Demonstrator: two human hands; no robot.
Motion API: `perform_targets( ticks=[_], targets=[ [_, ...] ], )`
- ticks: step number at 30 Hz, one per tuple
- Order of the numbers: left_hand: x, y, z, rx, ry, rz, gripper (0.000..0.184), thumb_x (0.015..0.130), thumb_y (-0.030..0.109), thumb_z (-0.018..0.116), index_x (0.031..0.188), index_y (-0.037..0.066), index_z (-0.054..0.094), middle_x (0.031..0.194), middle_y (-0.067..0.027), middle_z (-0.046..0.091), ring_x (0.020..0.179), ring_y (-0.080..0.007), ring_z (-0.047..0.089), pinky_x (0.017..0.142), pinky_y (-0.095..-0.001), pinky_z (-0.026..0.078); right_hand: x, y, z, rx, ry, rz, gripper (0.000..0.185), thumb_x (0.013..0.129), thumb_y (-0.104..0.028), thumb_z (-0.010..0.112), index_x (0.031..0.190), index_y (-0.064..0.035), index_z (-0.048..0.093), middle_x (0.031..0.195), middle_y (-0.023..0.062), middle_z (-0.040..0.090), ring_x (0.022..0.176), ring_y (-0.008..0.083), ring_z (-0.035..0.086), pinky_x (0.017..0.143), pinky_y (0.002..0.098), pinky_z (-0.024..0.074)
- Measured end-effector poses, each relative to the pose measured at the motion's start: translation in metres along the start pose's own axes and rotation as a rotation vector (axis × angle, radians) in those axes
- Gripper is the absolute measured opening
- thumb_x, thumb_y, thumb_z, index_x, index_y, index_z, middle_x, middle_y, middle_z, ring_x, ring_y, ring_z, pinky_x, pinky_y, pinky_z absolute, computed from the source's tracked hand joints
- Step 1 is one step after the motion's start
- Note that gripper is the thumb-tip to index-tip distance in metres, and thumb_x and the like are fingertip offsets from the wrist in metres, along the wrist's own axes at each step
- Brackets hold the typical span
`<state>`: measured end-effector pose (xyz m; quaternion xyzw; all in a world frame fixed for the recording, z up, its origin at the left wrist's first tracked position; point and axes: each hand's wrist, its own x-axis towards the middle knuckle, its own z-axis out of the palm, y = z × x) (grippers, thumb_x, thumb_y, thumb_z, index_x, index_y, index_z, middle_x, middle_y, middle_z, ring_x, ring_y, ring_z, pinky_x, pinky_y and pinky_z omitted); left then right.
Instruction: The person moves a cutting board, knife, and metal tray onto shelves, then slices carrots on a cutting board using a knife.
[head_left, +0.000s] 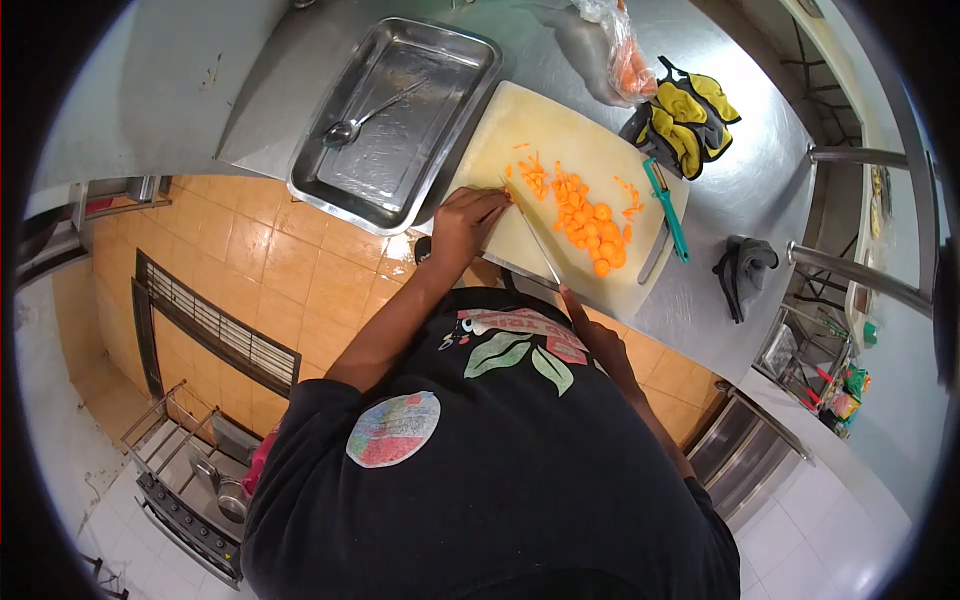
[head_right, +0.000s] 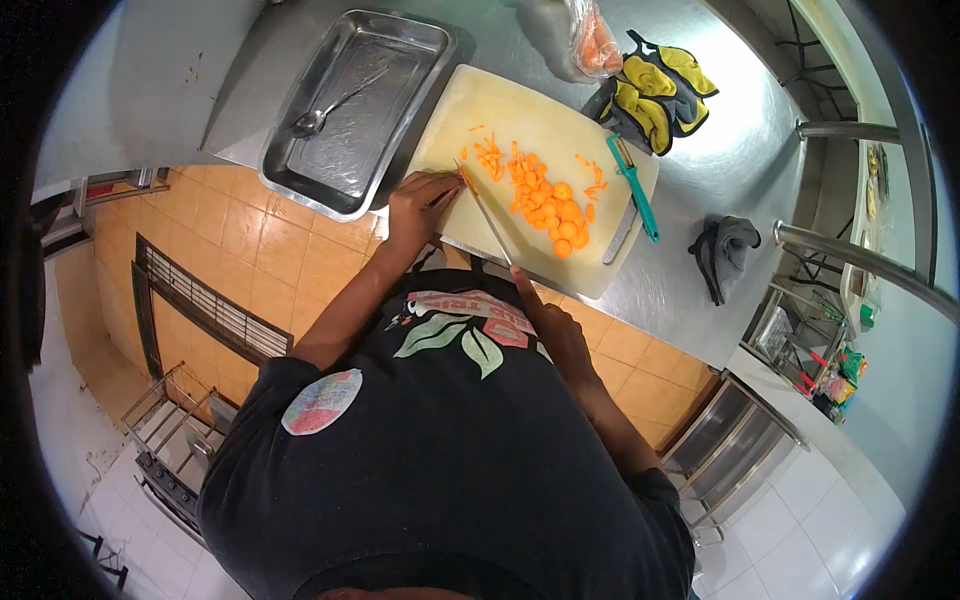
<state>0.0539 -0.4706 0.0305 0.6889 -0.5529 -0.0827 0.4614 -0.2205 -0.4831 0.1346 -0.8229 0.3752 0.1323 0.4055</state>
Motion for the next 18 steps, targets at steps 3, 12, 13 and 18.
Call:
perform_targets(
  ticks=[3,12,13,18],
  targets=[
    [0.0,-0.001,0.0,-0.004,0.009,0.006,0.015,0.076,0.008,0.077,0.091,0.008,0.075,0.092,-0.0072,0.074,0.083,-0.0252,0.069,0.075,-0.0342,0.056,0.004,0.006,0.002,-0.025,0.031,-0.044,0.085,0.086,-0.011,0.055,0.157,-0.0317,0.012,0.069,0.0169,0.057,0.07,0.0383,0.066,0.063,0.0492,0.0479],
    [0.003,0.006,-0.002,0.0,0.015,-0.013,0.016,0.076,0.005,0.077,0.092,0.008,0.075,0.092,-0.0074,0.074,0.085,-0.0243,0.07,0.077,-0.0334,0.056,0.03,0.039,0.026,-0.086,0.128,-0.156,0.081,0.088,-0.002,0.051,0.156,-0.0293,0.017,0.069,0.0177,0.057,0.071,0.0373,0.065,0.063,0.0497,0.0471],
    [0.003,0.008,-0.001,-0.004,0.007,-0.02,0.016,0.076,0.005,0.076,0.092,0.008,0.075,0.092,-0.0073,0.074,0.086,-0.0242,0.07,0.078,-0.0334,0.056,0.03,0.034,0.025,-0.034,0.153,-0.166,0.079,0.089,-0.002,0.051,0.155,-0.0285,0.017,0.069,0.0179,0.057,0.071,0.0376,0.065,0.063,0.0499,0.0471],
    [0.002,0.006,0.0,0.026,0.028,0.018,0.017,0.077,0.005,0.077,0.093,0.006,0.076,0.095,-0.0079,0.075,0.087,-0.0239,0.071,0.079,-0.0333,0.055,0.023,0.019,0.016,0.044,0.152,-0.099,0.069,0.094,-0.007,0.05,0.155,-0.0243,0.022,0.074,0.0201,0.06,0.071,0.0387,0.065,0.064,0.0499,0.0475]
  ],
)
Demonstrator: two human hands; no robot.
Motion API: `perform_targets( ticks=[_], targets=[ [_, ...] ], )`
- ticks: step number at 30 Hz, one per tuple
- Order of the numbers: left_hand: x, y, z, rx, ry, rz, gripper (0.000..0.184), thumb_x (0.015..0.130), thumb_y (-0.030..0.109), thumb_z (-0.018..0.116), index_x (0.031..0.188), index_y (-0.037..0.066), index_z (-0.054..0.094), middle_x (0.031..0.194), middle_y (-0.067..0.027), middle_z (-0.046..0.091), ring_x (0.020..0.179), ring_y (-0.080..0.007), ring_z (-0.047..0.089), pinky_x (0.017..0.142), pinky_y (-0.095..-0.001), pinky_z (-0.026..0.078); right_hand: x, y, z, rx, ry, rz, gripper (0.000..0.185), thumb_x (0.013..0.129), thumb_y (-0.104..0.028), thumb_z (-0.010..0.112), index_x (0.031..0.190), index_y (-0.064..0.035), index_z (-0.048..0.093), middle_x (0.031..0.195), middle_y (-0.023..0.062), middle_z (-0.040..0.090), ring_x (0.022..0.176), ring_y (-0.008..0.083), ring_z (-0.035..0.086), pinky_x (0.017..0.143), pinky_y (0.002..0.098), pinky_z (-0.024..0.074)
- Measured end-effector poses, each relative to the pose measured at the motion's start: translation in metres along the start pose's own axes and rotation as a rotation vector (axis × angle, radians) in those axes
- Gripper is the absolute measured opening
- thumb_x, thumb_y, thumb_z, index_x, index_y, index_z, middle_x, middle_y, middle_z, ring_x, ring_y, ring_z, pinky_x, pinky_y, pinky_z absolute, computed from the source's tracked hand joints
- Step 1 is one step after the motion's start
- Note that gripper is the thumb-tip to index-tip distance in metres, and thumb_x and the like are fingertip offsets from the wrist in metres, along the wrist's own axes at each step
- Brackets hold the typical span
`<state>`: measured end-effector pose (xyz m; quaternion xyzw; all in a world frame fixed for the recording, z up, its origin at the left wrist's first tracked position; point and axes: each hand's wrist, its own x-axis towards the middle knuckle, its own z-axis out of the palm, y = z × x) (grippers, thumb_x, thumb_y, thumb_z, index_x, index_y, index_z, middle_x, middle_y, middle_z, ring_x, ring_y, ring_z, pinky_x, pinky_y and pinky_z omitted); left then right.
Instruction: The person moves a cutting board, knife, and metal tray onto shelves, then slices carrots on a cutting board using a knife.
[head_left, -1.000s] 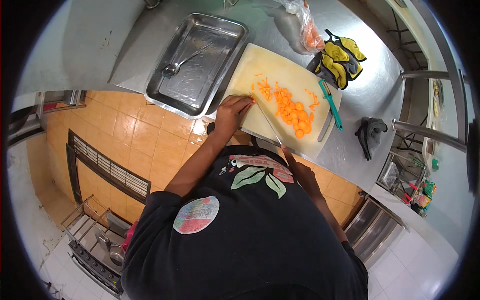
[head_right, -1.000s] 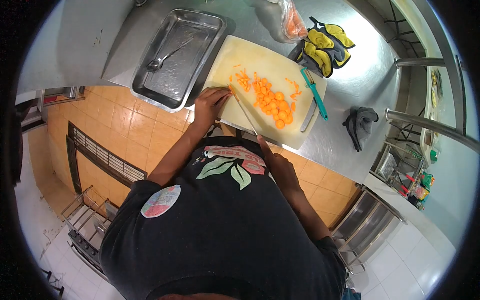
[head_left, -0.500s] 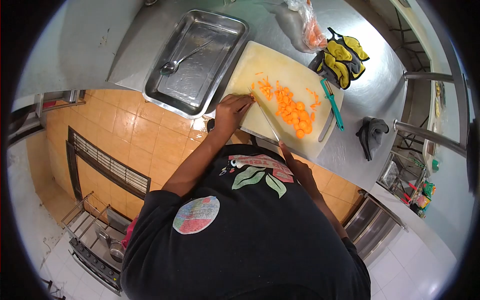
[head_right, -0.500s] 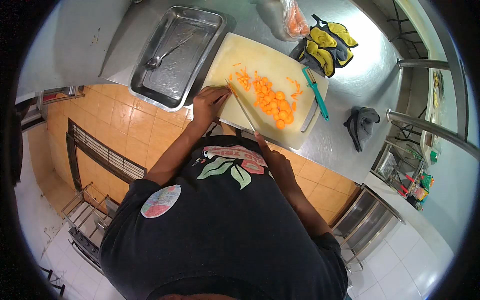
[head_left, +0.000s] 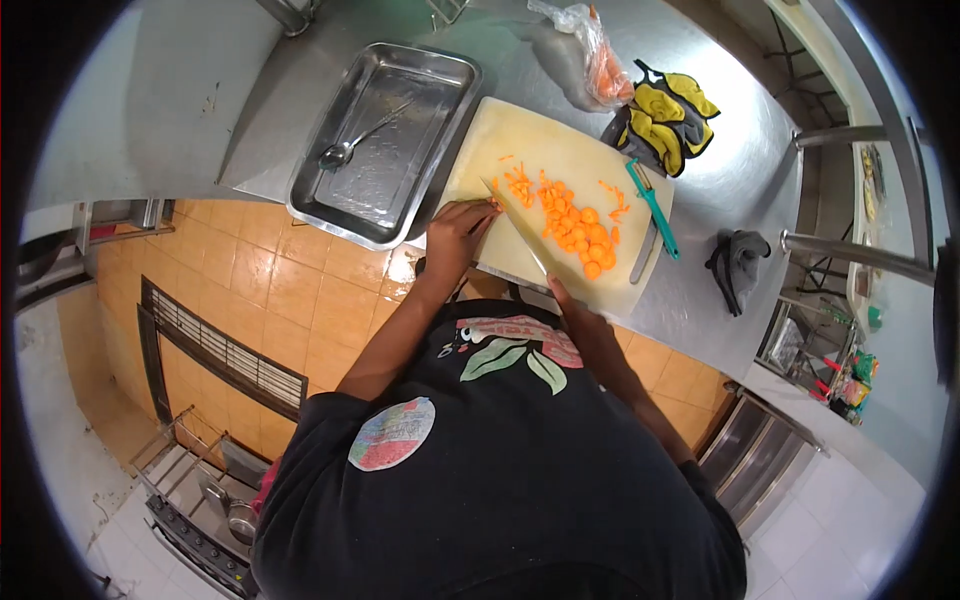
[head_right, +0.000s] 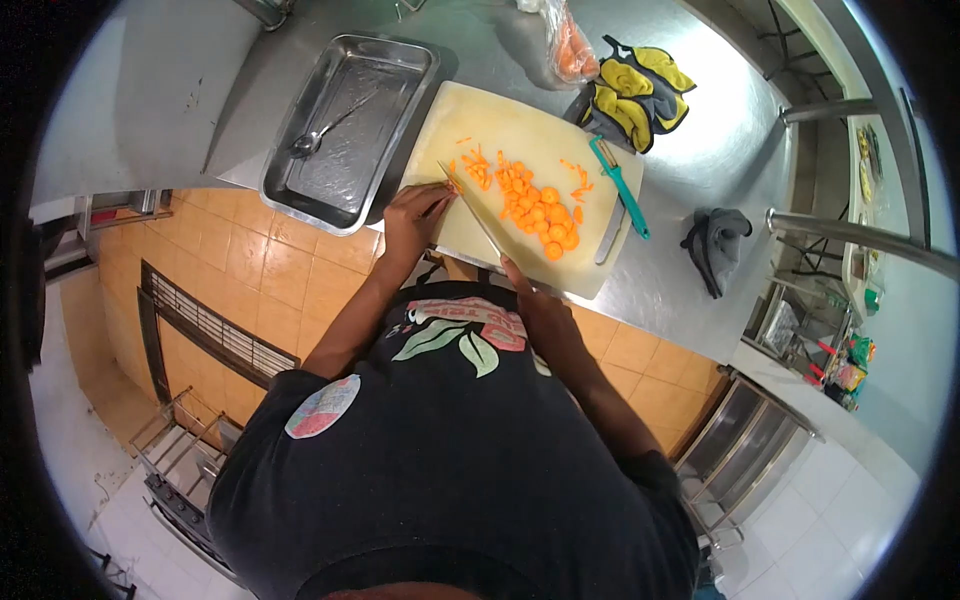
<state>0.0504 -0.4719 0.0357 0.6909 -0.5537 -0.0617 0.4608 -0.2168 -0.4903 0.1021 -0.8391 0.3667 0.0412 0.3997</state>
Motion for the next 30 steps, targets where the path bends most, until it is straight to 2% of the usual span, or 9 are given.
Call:
perform_targets(
  ticks=[4,10,16,19,22,25,28,30],
  targets=[
    [-0.002,-0.001,0.002,0.003,0.024,-0.028,0.016,0.078,0.008,0.077,0.094,0.007,0.075,0.096,-0.0064,0.074,0.088,-0.0246,0.069,0.079,-0.0343,0.056,-0.023,-0.014,-0.018,0.011,-0.061,0.106,0.062,0.097,-0.012,0.049,0.154,-0.0234,0.026,0.076,0.022,0.061,0.071,0.0391,0.064,0.064,0.0495,0.048],
    [-0.001,0.0,0.001,0.017,0.028,-0.022,0.015,0.08,0.011,0.076,0.095,0.006,0.074,0.095,-0.0065,0.073,0.086,-0.0251,0.068,0.078,-0.0357,0.055,-0.03,-0.011,-0.025,-0.019,-0.047,0.113,0.063,0.097,-0.012,0.051,0.154,-0.0235,0.027,0.077,0.022,0.062,0.071,0.0387,0.065,0.063,0.0483,0.0486],
    [0.001,0.002,0.0,0.046,0.013,-0.005,0.018,0.08,0.01,0.075,0.098,0.006,0.071,0.105,-0.0079,0.07,0.091,-0.0272,0.067,0.08,-0.0364,0.055,-0.027,-0.005,-0.022,-0.041,0.014,0.079,0.068,0.094,-0.011,0.055,0.154,-0.0254,0.025,0.077,0.0196,0.063,0.07,0.0374,0.065,0.062,0.0489,0.0495],
    [0.006,-0.003,0.0,0.035,-0.04,0.044,0.019,0.08,0.008,0.074,0.099,0.006,0.069,0.108,-0.0083,0.069,0.092,-0.0291,0.066,0.08,-0.0378,0.054,-0.026,-0.003,-0.021,-0.07,0.025,0.099,0.067,0.094,-0.011,0.055,0.153,-0.0264,0.029,0.078,0.0192,0.063,0.07,0.0361,0.066,0.061,0.0482,0.0512],
    [0.011,-0.005,-0.004,0.023,-0.142,0.056,0.017,0.082,0.01,0.072,0.098,0.007,0.069,0.102,-0.0088,0.068,0.09,-0.0307,0.065,0.079,-0.0397,0.054,-0.03,0.002,-0.019,-0.13,0.133,0.004,0.063,0.094,-0.013,0.055,0.151,-0.0274,0.032,0.081,0.0182,0.064,0.07,0.0355,0.066,0.061,0.0473,0.0532],
    [0.019,-0.002,-0.008,0.073,-0.193,0.095,0.011,0.085,0.014,0.069,0.094,0.008,0.068,0.094,-0.0086,0.066,0.088,-0.0316,0.065,0.077,-0.0407,0.053,-0.033,0.005,-0.016,-0.244,0.147,0.043,0.059,0.094,-0.015,0.054,0.149,-0.0286,0.037,0.084,0.0164,0.064,0.071,0.0355,0.066,0.061,0.0474,0.0547],
    [0.023,0.011,-0.017,0.174,-0.283,0.005,0.011,0.087,0.019,0.066,0.091,0.009,0.067,0.09,-0.0076,0.065,0.088,-0.0316,0.064,0.075,-0.0409,0.053,-0.035,0.006,-0.018,-0.316,0.141,0.096,0.058,0.094,-0.016,0.054,0.148,-0.0288,0.038,0.085,0.0151,0.064,0.07,0.0351,0.066,0.06,0.048,0.0548],
    [0.023,0.011,-0.02,0.155,-0.34,-0.056,0.011,0.087,0.02,0.066,0.089,0.009,0.066,0.092,-0.0061,0.064,0.088,-0.0311,0.064,0.075,-0.041,0.053,-0.038,0.006,-0.016,-0.323,0.217,0.068,0.057,0.093,-0.015,0.054,0.147,-0.0295,0.041,0.083,0.0144,0.062,0.07,0.0343,0.066,0.06,0.0479,0.0544]
  ],
)
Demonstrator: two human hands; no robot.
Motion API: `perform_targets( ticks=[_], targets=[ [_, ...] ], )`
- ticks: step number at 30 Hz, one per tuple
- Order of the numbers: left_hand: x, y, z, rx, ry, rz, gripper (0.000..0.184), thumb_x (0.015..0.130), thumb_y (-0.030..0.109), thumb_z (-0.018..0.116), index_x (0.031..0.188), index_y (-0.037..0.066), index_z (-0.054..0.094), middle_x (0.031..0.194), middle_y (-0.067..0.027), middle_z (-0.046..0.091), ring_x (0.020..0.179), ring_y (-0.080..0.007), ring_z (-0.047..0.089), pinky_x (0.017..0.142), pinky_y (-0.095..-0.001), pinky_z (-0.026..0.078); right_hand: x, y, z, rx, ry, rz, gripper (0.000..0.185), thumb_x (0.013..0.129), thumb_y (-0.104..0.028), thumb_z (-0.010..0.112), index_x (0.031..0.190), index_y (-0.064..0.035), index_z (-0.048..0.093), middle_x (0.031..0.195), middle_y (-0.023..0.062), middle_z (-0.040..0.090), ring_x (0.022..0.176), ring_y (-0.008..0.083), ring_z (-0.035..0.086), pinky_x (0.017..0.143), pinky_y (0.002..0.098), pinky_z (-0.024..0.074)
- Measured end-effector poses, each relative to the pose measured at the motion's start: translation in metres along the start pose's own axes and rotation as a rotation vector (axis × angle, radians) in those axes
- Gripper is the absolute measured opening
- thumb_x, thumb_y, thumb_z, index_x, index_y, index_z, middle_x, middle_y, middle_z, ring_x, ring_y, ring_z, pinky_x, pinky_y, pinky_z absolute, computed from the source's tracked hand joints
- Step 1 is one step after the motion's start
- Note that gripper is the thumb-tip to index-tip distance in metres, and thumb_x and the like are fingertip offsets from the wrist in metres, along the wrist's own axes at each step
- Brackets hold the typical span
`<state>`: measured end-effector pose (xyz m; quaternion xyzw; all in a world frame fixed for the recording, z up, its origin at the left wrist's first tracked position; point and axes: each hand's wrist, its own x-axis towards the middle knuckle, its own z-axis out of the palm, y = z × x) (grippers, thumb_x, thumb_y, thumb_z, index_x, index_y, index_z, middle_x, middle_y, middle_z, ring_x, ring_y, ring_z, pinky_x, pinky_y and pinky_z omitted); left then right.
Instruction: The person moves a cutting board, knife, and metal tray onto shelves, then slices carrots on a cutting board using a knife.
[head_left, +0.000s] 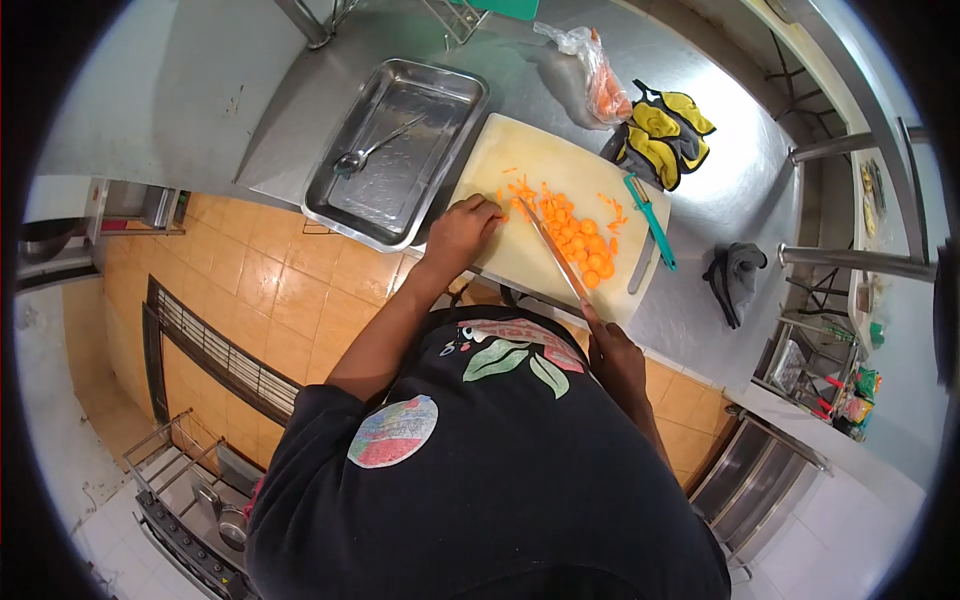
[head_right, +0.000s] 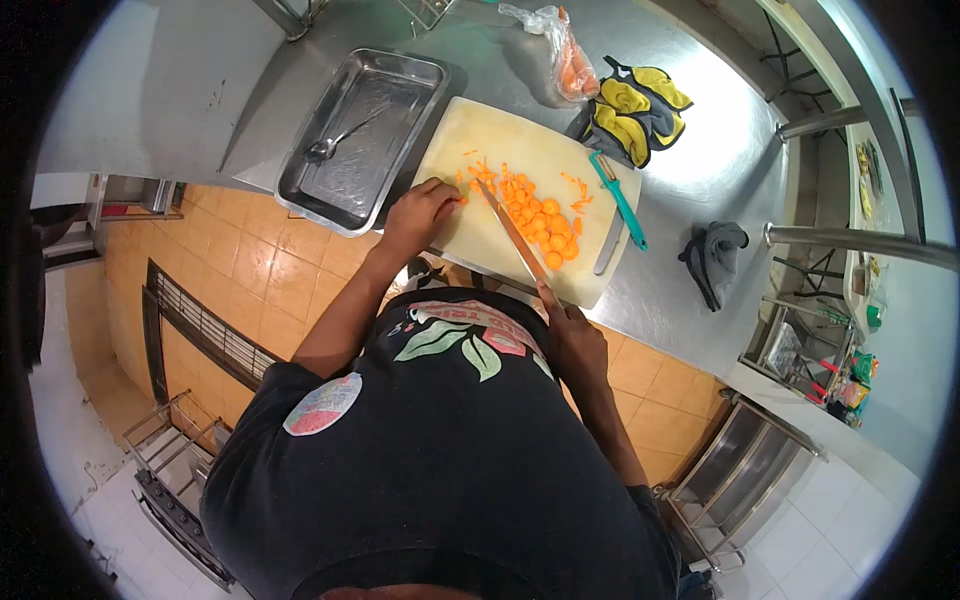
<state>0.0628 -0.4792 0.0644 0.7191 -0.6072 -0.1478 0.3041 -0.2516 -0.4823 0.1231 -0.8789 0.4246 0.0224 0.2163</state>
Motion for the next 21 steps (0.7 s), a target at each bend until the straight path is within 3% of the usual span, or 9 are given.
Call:
perform_targets(
  ticks=[4,7,10,11,14,17,20,21],
  targets=[
    [-0.002,0.01,-0.012,0.007,-0.12,-0.188,0.011,0.086,0.018,0.066,0.094,0.011,0.069,0.1,-0.0057,0.064,0.093,-0.029,0.063,0.078,-0.0398,0.053,-0.006,-0.003,-0.005,0.013,0.036,0.029,0.056,0.091,-0.015,0.056,0.143,-0.0321,0.047,0.08,0.0123,0.059,0.068,0.0325,0.065,0.059,0.0466,0.0537],
    [-0.004,0.027,-0.016,-0.065,0.131,0.019,0.025,0.082,0.012,0.068,0.107,0.016,0.072,0.122,-0.0108,0.061,0.11,-0.0333,0.057,0.091,-0.0407,0.049,-0.007,-0.008,-0.011,0.048,0.047,0.064,0.057,0.089,-0.014,0.058,0.142,-0.0342,0.049,0.079,0.0104,0.058,0.069,0.0307,0.064,0.061,0.0446,0.0538],
    [-0.001,0.046,-0.025,0.129,0.014,0.371,0.042,0.075,0.006,0.068,0.113,0.022,0.072,0.149,-0.0107,0.042,0.132,-0.038,0.039,0.109,-0.0465,0.036,-0.01,-0.004,-0.011,0.043,0.073,0.027,0.061,0.087,-0.013,0.06,0.142,-0.0352,0.049,0.078,0.0093,0.056,0.069,0.0295,0.064,0.062,0.0433,0.0539],
    [-0.003,0.049,-0.023,0.11,-0.11,0.316,0.049,0.07,0.003,0.065,0.114,0.024,0.072,0.16,-0.0066,0.025,0.141,-0.0401,0.023,0.115,-0.0544,0.022,-0.01,-0.002,-0.011,0.03,0.079,0.015,0.061,0.087,-0.012,0.06,0.142,-0.0353,0.049,0.078,0.0093,0.056,0.069,0.0294,0.064,0.062,0.0432,0.0538],
    [0.0,0.046,-0.012,0.266,-0.151,0.254,0.051,0.069,0.003,0.066,0.114,0.026,0.073,0.16,-0.007,0.025,0.141,-0.039,0.023,0.114,-0.0589,0.02,-0.013,0.004,-0.01,0.0,0.101,-0.001,0.064,0.086,-0.01,0.06,0.142,-0.0357,0.048,0.078,0.0091,0.056,0.07,0.0291,0.064,0.062,0.0428,0.0536],
    [0.006,0.032,-0.005,0.319,-0.038,0.217,0.048,0.072,0.002,0.062,0.114,0.022,0.073,0.159,-0.0088,0.025,0.141,-0.0392,0.025,0.111,-0.0671,0.017,-0.019,0.008,-0.009,0.002,0.11,0.006,0.064,0.086,-0.009,0.06,0.143,-0.0358,0.048,0.078,0.0087,0.055,0.069,0.0288,0.063,0.061,0.0422,0.0534],
    [0.014,0.011,-0.002,0.241,0.075,0.21,0.047,0.072,0.003,0.062,0.114,0.021,0.073,0.156,-0.0095,0.031,0.14,-0.0384,0.027,0.111,-0.0633,0.022,-0.023,0.013,-0.009,0.023,0.105,0.008,0.062,0.087,-0.008,0.06,0.142,-0.0318,0.049,0.077,0.0094,0.056,0.069,0.0296,0.063,0.06,0.0417,0.0528],
    [0.015,0.004,-0.003,0.182,0.138,0.24,0.05,0.071,0.001,0.062,0.117,0.018,0.07,0.152,-0.0094,0.037,0.137,-0.039,0.03,0.11,-0.0558,0.028,-0.024,0.015,-0.01,0.044,0.109,0.012,0.059,0.087,-0.007,0.06,0.142,-0.0286,0.05,0.077,0.0104,0.058,0.068,0.0305,0.063,0.061,0.0418,0.0522]
  ],
)
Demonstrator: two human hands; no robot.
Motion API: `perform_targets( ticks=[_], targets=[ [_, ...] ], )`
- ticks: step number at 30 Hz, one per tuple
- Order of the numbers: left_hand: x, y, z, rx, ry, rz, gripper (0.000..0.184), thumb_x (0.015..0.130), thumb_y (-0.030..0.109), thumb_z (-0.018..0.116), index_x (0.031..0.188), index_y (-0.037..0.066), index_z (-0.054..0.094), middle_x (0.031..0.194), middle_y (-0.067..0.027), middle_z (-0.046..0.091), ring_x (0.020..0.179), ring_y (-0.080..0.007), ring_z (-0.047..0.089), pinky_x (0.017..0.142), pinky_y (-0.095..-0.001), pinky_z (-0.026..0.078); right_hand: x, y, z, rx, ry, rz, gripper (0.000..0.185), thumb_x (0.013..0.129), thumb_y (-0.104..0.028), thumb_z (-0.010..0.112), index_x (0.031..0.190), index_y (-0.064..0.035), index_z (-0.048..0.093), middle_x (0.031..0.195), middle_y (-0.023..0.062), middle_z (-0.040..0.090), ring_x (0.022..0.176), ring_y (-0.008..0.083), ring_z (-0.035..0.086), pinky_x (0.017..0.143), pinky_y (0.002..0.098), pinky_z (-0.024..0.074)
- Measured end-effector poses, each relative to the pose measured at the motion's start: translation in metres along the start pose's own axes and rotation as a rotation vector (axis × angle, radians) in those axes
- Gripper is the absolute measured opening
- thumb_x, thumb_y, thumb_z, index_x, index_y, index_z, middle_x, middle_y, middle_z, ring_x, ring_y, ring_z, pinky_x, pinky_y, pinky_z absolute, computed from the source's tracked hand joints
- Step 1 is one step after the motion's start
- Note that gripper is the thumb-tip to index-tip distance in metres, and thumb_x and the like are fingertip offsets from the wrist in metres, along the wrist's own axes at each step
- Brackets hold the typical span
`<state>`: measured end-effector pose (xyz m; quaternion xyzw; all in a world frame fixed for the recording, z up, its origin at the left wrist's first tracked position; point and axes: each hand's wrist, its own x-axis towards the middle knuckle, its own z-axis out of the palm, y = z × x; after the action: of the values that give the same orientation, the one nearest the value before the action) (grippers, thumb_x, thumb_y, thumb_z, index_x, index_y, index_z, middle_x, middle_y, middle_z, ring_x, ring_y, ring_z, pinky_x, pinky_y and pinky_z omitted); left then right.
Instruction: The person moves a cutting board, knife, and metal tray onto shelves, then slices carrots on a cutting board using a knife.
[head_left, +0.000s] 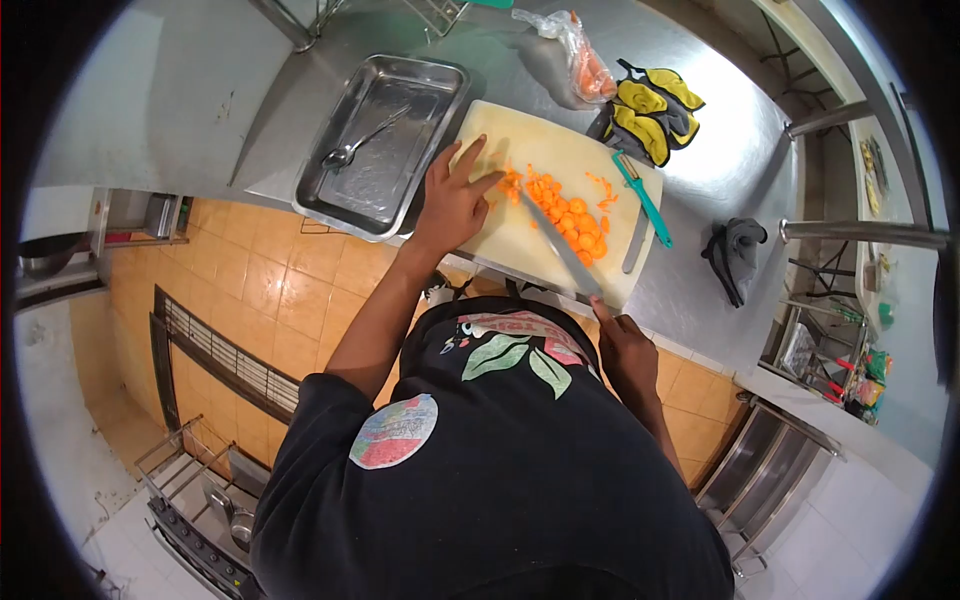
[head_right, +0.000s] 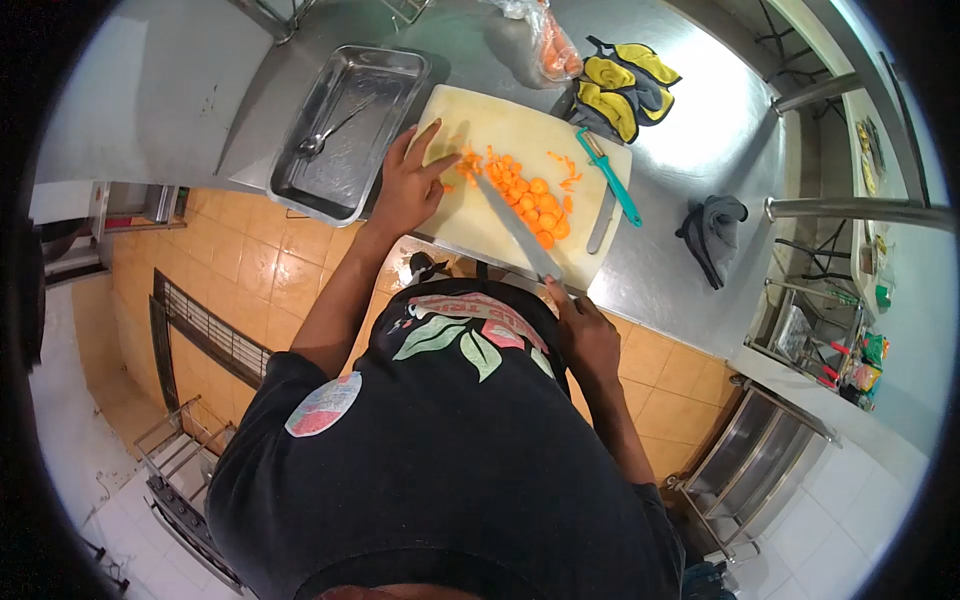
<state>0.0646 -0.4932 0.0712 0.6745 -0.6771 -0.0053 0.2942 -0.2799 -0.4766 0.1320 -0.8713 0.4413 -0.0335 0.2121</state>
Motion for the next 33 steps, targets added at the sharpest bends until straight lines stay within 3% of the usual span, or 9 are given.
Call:
perform_targets(
  ticks=[6,8,11,12,15,18,23,29,33],
  targets=[
    [-0.012,-0.007,-0.013,-0.314,-0.068,-0.219,0.046,0.075,0.0,0.065,0.119,0.011,0.065,0.119,-0.0135,0.062,0.109,-0.0353,0.057,0.094,-0.0402,0.048,-0.003,0.012,0.008,0.297,0.174,0.12,0.06,0.088,-0.01,0.066,0.144,-0.0106,0.046,0.095,0.0182,0.067,0.078,0.028,0.068,0.067,0.0356,0.0538],
    [-0.02,-0.001,-0.012,-0.258,-0.099,-0.189,0.042,0.077,0.003,0.066,0.118,0.01,0.065,0.11,-0.0139,0.065,0.104,-0.0342,0.06,0.091,-0.0395,0.05,-0.005,0.018,0.015,0.385,0.238,0.151,0.06,0.089,-0.013,0.065,0.143,-0.0004,0.044,0.101,0.023,0.068,0.084,0.0279,0.07,0.074,0.0338,0.0538],
    [-0.025,0.004,-0.009,-0.164,-0.149,-0.149,0.037,0.079,0.005,0.068,0.115,0.009,0.066,0.104,-0.0125,0.066,0.097,-0.0329,0.063,0.086,-0.04,0.051,0.008,0.017,0.012,0.585,0.209,0.053,0.059,0.09,-0.014,0.064,0.143,0.0008,0.043,0.099,0.0213,0.068,0.082,0.0294,0.069,0.077,0.0356,0.0532],
    [-0.024,0.006,-0.007,-0.133,-0.166,-0.132,0.036,0.079,0.006,0.068,0.114,0.009,0.066,0.103,-0.0117,0.066,0.094,-0.0326,0.063,0.085,-0.0405,0.051,0.015,0.013,0.009,0.63,0.147,0.024,0.056,0.094,-0.014,0.062,0.144,0.0,0.04,0.088,0.0141,0.066,0.076,0.0197,0.065,0.072,0.0313,0.0513],
    [-0.028,0.007,0.009,-0.164,-0.065,-0.253,0.033,0.079,0.009,0.069,0.112,0.008,0.066,0.095,-0.0103,0.066,0.084,-0.0311,0.064,0.077,-0.0415,0.052,0.025,0.012,0.019,0.64,0.051,0.081,0.047,0.097,-0.014,0.058,0.14,0.0003,0.045,0.089,0.0141,0.065,0.08,0.0201,0.065,0.074,0.033,0.0513],
    [-0.026,0.019,0.006,-0.1,-0.024,-0.499,0.034,0.079,0.014,0.069,0.112,0.008,0.065,0.098,-0.0134,0.066,0.088,-0.0345,0.064,0.077,-0.0442,0.053,0.035,0.009,0.02,0.508,0.081,-0.069,0.041,0.097,-0.013,0.055,0.136,-0.0001,0.049,0.094,0.017,0.064,0.084,0.0273,0.065,0.076,0.0374,0.0513],
    [-0.032,0.017,-0.001,-0.231,-0.035,-0.576,0.04,0.078,0.011,0.071,0.117,0.007,0.062,0.096,-0.0152,0.064,0.078,-0.034,0.066,0.071,-0.0428,0.054,0.041,-0.004,0.008,0.44,0.052,-0.129,0.048,0.092,-0.005,0.057,0.139,-0.0084,0.05,0.107,0.0247,0.066,0.099,0.0432,0.065,0.083,0.0441,0.0536],
    [-0.04,0.006,-0.008,-0.325,-0.044,-0.525,0.034,0.079,0.004,0.07,0.113,0.004,0.064,0.099,-0.0151,0.061,0.076,-0.032,0.066,0.069,-0.0405,0.054,0.041,-0.011,-0.014,0.358,-0.111,-0.209,0.056,0.09,-0.003,0.057,0.143,-0.0189,0.049,0.086,0.0201,0.065,0.077,0.037,0.065,0.07,0.0459,0.0518],
    [-0.043,-0.001,-0.003,-0.331,-0.02,-0.468,0.023,0.08,0.004,0.069,0.104,0.004,0.068,0.098,-0.0149,0.06,0.078,-0.0323,0.066,0.07,-0.0406,0.054,0.042,-0.006,-0.011,0.305,-0.123,-0.209,0.056,0.089,-0.003,0.057,0.143,-0.0191,0.05,0.083,0.0188,0.064,0.076,0.0364,0.064,0.07,0.0454,0.0511]
  ],
)
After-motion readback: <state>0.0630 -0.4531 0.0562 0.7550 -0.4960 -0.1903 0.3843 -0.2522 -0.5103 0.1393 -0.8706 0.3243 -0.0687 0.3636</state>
